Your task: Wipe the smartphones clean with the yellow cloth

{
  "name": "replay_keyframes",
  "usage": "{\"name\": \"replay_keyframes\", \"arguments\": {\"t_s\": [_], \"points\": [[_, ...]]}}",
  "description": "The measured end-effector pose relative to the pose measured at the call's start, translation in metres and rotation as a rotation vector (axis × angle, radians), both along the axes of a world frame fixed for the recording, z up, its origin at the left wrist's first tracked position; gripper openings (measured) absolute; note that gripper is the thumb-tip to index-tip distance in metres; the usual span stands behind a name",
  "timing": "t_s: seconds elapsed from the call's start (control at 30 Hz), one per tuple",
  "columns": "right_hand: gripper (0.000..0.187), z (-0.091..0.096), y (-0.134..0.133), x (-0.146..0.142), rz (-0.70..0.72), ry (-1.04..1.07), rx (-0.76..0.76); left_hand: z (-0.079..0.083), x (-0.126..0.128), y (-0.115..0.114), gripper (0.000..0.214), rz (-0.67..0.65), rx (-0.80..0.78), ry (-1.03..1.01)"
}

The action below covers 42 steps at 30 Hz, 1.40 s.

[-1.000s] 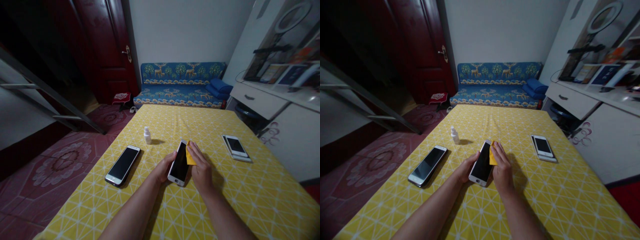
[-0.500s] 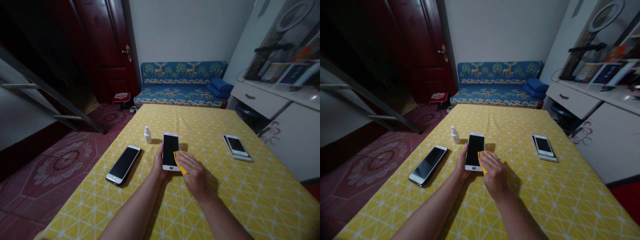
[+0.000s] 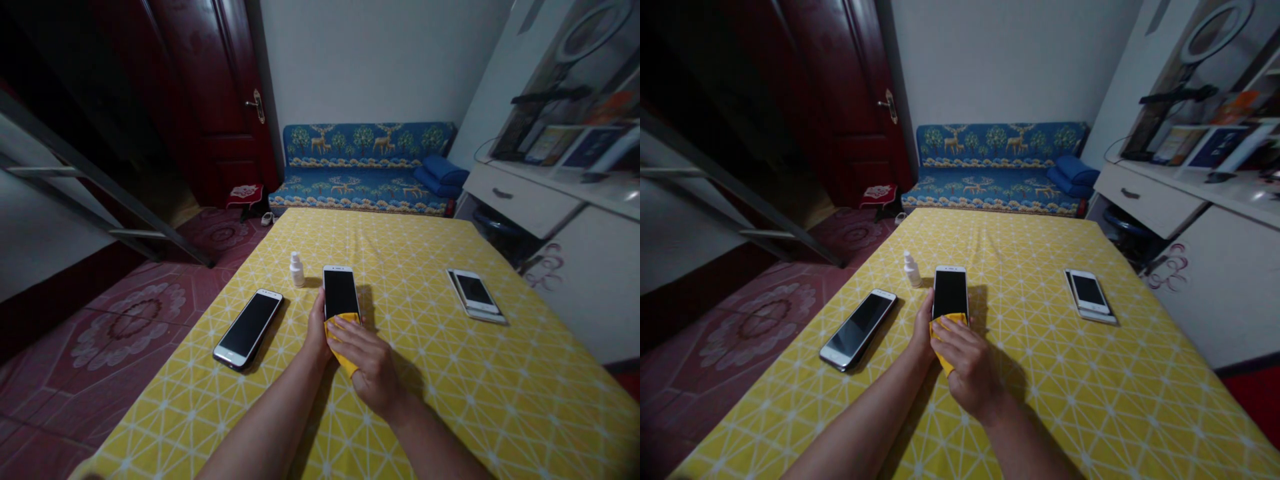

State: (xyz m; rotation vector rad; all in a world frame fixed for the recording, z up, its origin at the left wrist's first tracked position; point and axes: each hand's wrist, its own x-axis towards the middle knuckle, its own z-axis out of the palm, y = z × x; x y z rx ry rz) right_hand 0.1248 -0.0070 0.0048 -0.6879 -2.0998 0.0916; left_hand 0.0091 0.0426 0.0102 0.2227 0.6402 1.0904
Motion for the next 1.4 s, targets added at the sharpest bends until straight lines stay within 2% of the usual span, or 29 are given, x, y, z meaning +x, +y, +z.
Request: {"name": "replay_keyframes", "arguments": {"t_s": [0.13, 0.3, 0.57, 0.67, 0.73, 1.03, 1.23, 1.4], "points": [[0.059, 0.000, 0.005, 0.010, 0.002, 0.023, -0.023, -0.001, 0.001, 0.002, 0.053, 0.054, -0.028, -0.022], [0.055, -0.008, 0.012, 0.025, -0.131, 0.079, -0.054, -0.006, 0.005, 0.007, 0.046, 0.123, 0.036, 0.001], [0.068, -0.017, 0.026, 0.040, -0.297, 0.151, -0.096, -0.001, 0.010, 0.001, 0.042, -0.009, 0.052, 0.054], [0.069, -0.018, 0.029, 0.044, -0.326, 0.207, -0.089, 0.001, 0.011, -0.003, 0.041, -0.103, 0.074, 0.061], [0.069, -0.018, 0.031, 0.045, -0.345, 0.243, -0.096, -0.001, 0.010, -0.004, 0.043, -0.167, 0.076, 0.062], [0.063, -0.012, 0.033, 0.047, -0.420, 0.341, -0.173, -0.013, 0.011, -0.006, 0.038, -0.247, 0.128, 0.134], [0.054, -0.008, 0.034, 0.046, -0.420, 0.569, -0.248, -0.013, 0.013, -0.006, 0.036, -0.196, 0.163, 0.109], [0.053, -0.009, 0.033, 0.043, -0.357, 0.601, -0.288, -0.014, 0.010, -0.003, 0.033, -0.079, 0.140, 0.197]]}}
